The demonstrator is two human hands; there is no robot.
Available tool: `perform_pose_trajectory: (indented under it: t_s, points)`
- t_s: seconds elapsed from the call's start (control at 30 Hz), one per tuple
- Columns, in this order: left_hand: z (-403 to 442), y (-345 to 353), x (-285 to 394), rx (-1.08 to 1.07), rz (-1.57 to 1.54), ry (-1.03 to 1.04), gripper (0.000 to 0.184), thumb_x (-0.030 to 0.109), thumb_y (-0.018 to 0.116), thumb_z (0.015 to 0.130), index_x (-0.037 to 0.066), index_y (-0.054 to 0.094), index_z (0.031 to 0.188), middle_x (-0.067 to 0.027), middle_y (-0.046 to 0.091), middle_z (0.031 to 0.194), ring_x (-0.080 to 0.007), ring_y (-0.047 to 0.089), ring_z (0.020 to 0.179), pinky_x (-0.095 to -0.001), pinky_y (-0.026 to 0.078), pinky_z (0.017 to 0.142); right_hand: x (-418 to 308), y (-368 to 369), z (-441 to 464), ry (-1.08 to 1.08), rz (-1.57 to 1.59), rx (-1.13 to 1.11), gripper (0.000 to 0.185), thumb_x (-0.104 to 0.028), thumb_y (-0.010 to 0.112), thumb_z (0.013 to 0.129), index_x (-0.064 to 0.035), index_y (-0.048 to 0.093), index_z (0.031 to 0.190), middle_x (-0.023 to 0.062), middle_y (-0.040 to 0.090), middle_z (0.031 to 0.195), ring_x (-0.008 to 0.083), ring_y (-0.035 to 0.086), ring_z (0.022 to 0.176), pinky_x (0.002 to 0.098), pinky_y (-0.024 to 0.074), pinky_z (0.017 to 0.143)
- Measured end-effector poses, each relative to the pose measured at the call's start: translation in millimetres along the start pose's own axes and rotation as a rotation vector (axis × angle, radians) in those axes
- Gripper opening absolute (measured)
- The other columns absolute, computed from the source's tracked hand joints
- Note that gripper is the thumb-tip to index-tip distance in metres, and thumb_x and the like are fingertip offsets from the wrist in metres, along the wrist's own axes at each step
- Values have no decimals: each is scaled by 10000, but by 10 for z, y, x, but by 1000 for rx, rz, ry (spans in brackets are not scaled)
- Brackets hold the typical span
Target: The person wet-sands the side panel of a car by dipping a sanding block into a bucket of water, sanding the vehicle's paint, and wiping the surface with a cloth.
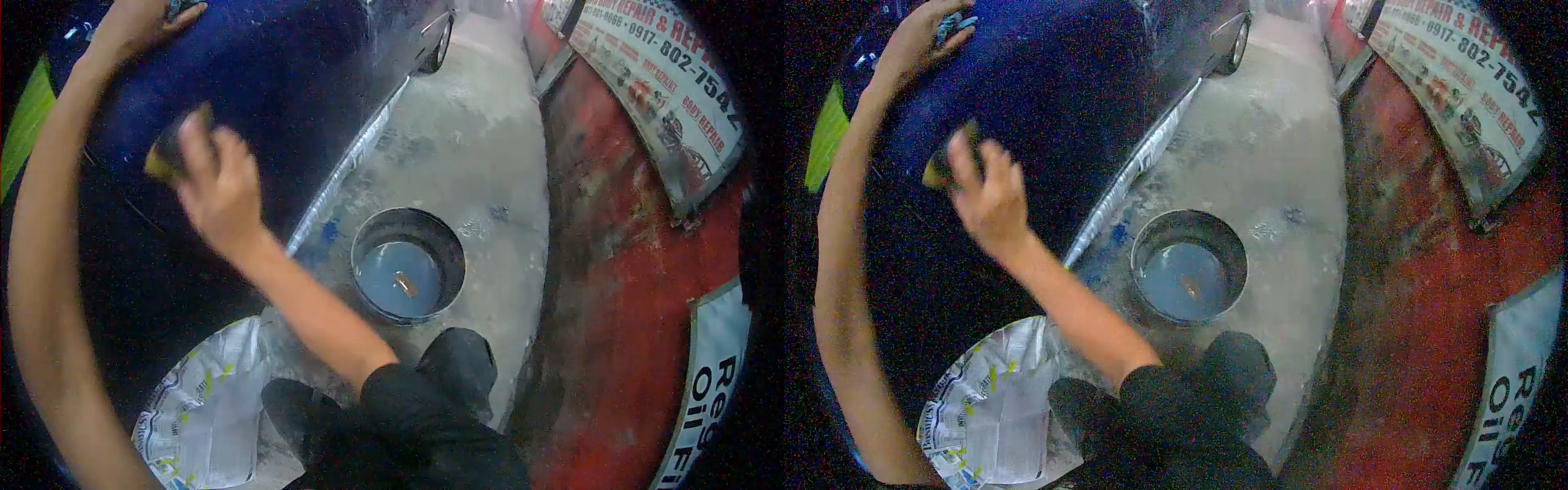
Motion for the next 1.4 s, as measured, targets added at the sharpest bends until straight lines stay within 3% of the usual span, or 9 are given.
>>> perform_pose_trajectory:
  t_s: [0.17, 0.4, 0.57, 0.77, 0.87, 0.97, 1.17, 1.23, 1.4]
  points:
    - [-2, -37, 23, -45, -52, -38, 312, 275, 802, 840, 48, 749, 1048, -171, 712, 1074, -354, 674, 1037, -446, 553, 942, 786, 53, 701, 396, -23, 50, 786, -136, 712, 920, -45, 312, 1590, 283, 530, 1236, 473, 569, 1102, 523, 501, 911]
    - [74, 48, -92, -113, 30, -31, 345, 356, 757, 894, 65, 732, 1079, -191, 700, 1060, -370, 669, 1036, -469, 550, 940, -69, -114, -7, -89, 61, -21, 980, -145, 819, 709, -129, 386, 1588, 255, 599, 1188, 409, 607, 941, 541, 511, 789]
    - [57, 147, -174, -43, 23, 21, 389, 392, 774, 863, 75, 723, 1084, -198, 702, 1032, -376, 670, 1025, -476, 548, 926, 870, -28, 656, 401, -43, 63, 671, -191, 719, 945, -58, 415, 1529, 260, 583, 1158, 454, 605, 1005, 506, 505, 896]
    - [61, 77, -102, -43, 6, 6, 360, 360, 777, 855, 67, 722, 1057, -193, 701, 1002, -381, 670, 1014, -479, 545, 918, -489, -49, -24, 157, 77, -51, 755, -163, 759, 874, -107, 450, 1560, 261, 594, 1159, 444, 605, 1007, 499, 512, 893]
    - [55, 73, -93, -69, 7, -2, 361, 358, 774, 860, 65, 723, 1066, -190, 701, 1014, -382, 670, 1018, -479, 544, 920, 170, -7, 414, 145, -18, -46, 882, -214, 825, 796, -203, 406, 1573, 209, 600, 1119, 391, 640, 956, 477, 550, 767]
    - [84, 42, -79, -94, -2, -12, 368, 359, 772, 861, 65, 724, 1078, -192, 700, 1036, -382, 666, 1032, -476, 539, 933, 801, 20, 847, 421, -65, 35, 647, -226, 745, 912, -100, 451, 1474, 266, 594, 1155, 450, 643, 960, 531, 551, 785]
    - [91, 81, -98, -106, 10, -36, 361, 347, 772, 858, 65, 727, 1079, -200, 698, 1048, -386, 666, 1039, -468, 538, 940, -541, -11, 166, 160, 84, -70, 814, -145, 810, 806, -149, 479, 1550, 230, 594, 1111, 407, 631, 1004, 476, 543, 800]
    - [62, 75, -95, -42, -26, 17, 357, 329, 786, 846, 57, 733, 1071, -191, 707, 1083, -373, 671, 1065, -454, 538, 959, -265, -7, 328, 70, 11, -56, 848, -153, 830, 785, -170, 469, 1552, 219, 596, 1108, 405, 631, 993, 476, 546, 806]
    - [88, 66, -65, -67, -38, -8, 361, 302, 805, 835, 60, 740, 1094, -179, 716, 1112, -361, 675, 1084, -441, 538, 980, 910, 37, 865, 442, -72, 78, 659, -266, 733, 935, -107, 446, 1507, 267, 593, 1167, 440, 639, 1010, 514, 556, 825]
Point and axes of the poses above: each hand's wrist, its own z-axis towards the middle knuckle, its own y-axis out of the palm, x = y × z, the point moved 6 cm from there along z, towards the middle knuckle
